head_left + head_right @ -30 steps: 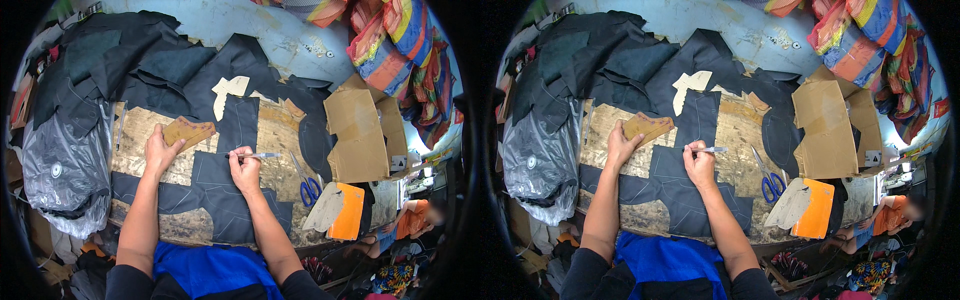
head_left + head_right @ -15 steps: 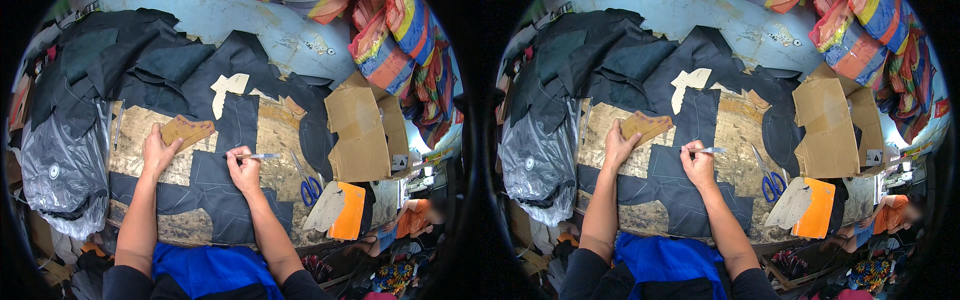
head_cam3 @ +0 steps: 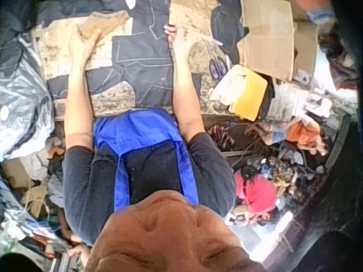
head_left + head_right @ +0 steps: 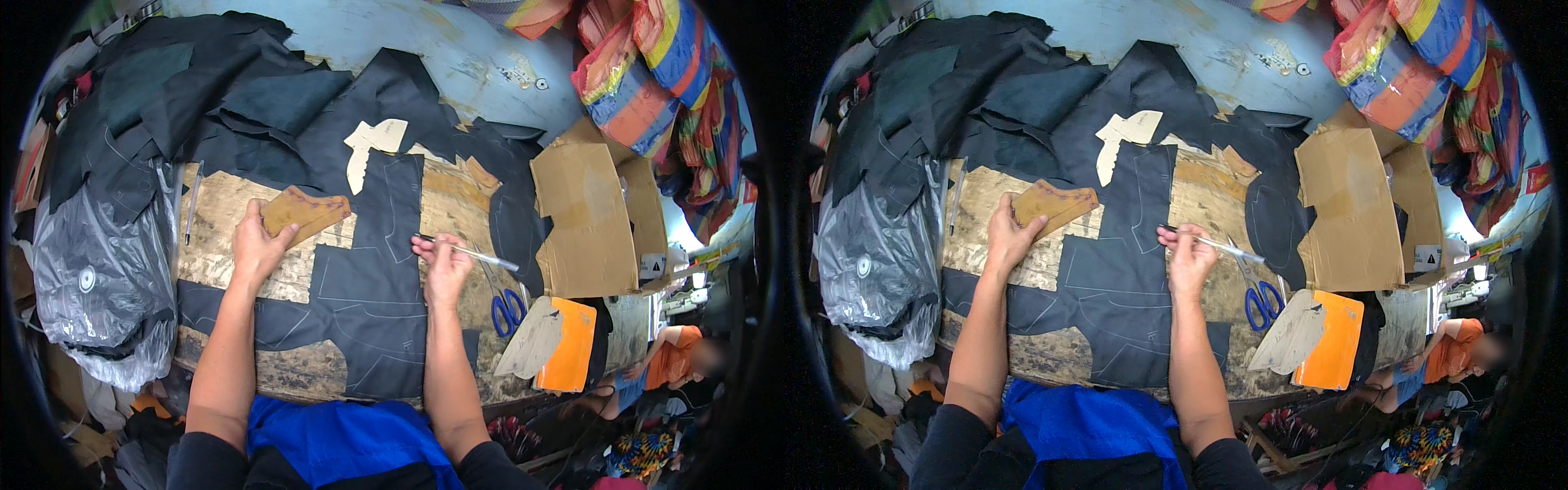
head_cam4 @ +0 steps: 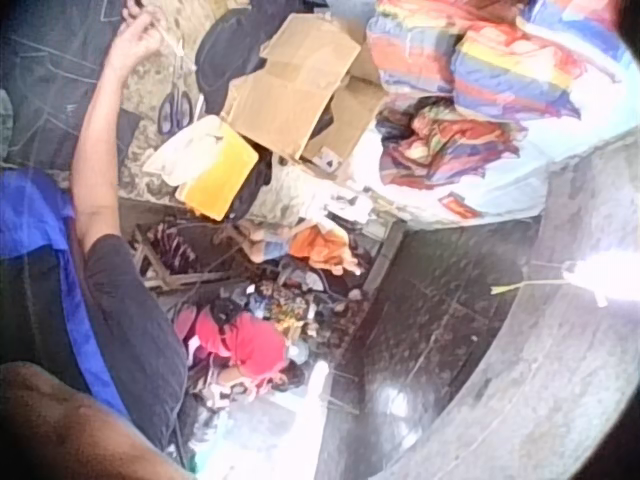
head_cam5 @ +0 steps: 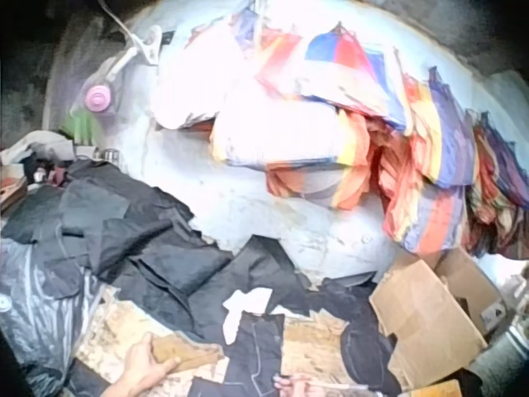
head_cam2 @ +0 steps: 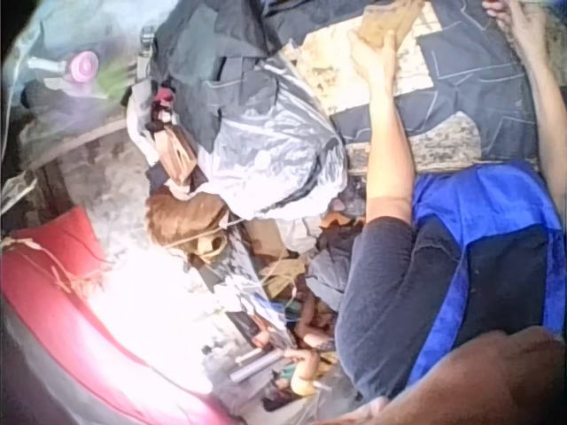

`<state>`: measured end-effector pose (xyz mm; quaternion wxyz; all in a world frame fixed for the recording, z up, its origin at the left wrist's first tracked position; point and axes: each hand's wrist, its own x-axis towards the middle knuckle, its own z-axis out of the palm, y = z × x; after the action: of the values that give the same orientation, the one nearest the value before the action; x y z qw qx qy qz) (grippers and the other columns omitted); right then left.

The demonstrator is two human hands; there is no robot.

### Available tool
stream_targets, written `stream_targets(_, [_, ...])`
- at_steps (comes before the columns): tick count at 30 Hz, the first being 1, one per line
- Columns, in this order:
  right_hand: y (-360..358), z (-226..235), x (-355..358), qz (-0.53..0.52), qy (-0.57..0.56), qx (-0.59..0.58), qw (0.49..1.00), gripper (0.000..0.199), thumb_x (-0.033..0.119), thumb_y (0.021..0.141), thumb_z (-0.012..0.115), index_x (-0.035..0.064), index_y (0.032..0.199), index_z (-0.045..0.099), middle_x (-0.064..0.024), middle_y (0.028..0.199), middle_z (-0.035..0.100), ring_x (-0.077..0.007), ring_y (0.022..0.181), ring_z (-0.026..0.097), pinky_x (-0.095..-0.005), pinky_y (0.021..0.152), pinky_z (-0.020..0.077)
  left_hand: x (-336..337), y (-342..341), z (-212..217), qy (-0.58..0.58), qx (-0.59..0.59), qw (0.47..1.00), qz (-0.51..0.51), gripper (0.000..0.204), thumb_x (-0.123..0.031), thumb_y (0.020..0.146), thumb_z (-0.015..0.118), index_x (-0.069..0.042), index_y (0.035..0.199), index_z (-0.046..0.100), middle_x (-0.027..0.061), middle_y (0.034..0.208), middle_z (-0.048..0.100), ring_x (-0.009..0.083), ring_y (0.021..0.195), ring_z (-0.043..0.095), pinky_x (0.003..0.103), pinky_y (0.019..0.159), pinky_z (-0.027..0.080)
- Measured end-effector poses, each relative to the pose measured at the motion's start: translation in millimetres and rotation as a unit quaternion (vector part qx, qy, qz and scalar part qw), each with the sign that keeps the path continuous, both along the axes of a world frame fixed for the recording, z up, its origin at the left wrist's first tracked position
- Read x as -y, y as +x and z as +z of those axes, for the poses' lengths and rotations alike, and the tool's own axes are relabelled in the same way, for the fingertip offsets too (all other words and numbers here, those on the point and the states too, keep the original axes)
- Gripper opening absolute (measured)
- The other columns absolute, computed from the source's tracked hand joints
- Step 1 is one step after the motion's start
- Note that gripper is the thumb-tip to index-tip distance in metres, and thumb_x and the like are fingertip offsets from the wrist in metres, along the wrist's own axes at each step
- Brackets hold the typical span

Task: The person traces patterns onto black fabric using cardboard templates and a white marker, then cuts the fabric with scissors. The person repeatedly places templates, marks outlines, and cuts out fabric pieces on a cluttered work table.

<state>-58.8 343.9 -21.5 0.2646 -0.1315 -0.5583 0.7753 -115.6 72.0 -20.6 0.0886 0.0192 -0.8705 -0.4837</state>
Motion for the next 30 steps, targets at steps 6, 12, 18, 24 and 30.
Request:
stream_targets(6, [11.0, 8.3, -27.9, 0.067, 0.049, 0.036, 0.996, 0.008, 0.004, 0.092, 0.052, -0.0028, 0.090, 0.052, -0.0100, 0.066, 0.059, -0.0209, 0.062, 0.066, -0.0335, 0.061, 0.0574, 0.0, -0.4, -0.1, -0.006, -0.022, 1.000, -0.008, 0.040, -0.015, 0.072, 0.074, -0.001, 0.100, 0.050, 0.0165, 0.084, 0.067, 0.0268, 0.078, 0.067, 0.036, 0.070, 0.050])
stream_targets(12, [29.0, 39.0, -26.4, 0.063, 0.062, 0.057, 0.994, 0.013, 0.008, 0.092, 0.056, -0.0038, 0.091, 0.059, -0.0102, 0.073, 0.064, -0.0156, 0.067, 0.066, -0.0270, 0.062, 0.0550, -19.1, 18.4, 23.9, 0.307, 0.051, 0.923, -0.227, 0.036, -0.004, 0.079, 0.069, -0.001, 0.106, 0.045, 0.0090, 0.098, 0.062, 0.0127, 0.087, 0.060, 0.026, 0.069, 0.051])
stream_targets(18, [63.4, 41.4, -20.5, 0.130, 0.405, 0.092, 0.900, 0.030, 0.011, 0.077, 0.072, 0.0017, 0.105, 0.064, -0.0137, 0.093, 0.066, -0.0251, 0.093, 0.063, -0.0332, 0.083, 0.0503, -58.5, 54.2, 43.0, -0.138, -0.007, 0.970, -0.198, 0.060, -0.016, 0.067, 0.080, -0.010, 0.119, 0.050, 0.0163, 0.115, 0.054, 0.0306, 0.106, 0.052, 0.043, 0.086, 0.043])
stream_targets(24, [61.4, 20.9, -21.2, 0.111, 0.508, 0.090, 0.850, 0.032, 0.006, 0.064, 0.079, 0.0039, 0.094, 0.068, -0.0142, 0.102, 0.063, -0.0273, 0.101, 0.060, -0.0346, 0.086, 0.0480, -84.0, 103.6, 36.8, -0.276, -0.102, 0.877, -0.381, 0.064, -0.042, 0.078, 0.067, -0.006, 0.128, 0.050, 0.0209, 0.140, 0.037, 0.0352, 0.134, 0.028, 0.068, 0.101, 0.017])
stream_targets(30, [58.8, 13.8, -27.1, 0.122, 0.429, 0.076, 0.892, 0.024, 0.001, 0.068, 0.076, 0.0024, 0.091, 0.067, -0.0113, 0.098, 0.063, -0.0223, 0.095, 0.061, -0.0310, 0.085, 0.0472, -96.0, 113.2, 19.6, -0.320, -0.072, 0.844, -0.424, 0.082, -0.053, 0.085, 0.053, 0.008, 0.136, 0.034, 0.0219, 0.148, 0.026, 0.0328, 0.141, 0.017, 0.066, 0.106, 0.010])
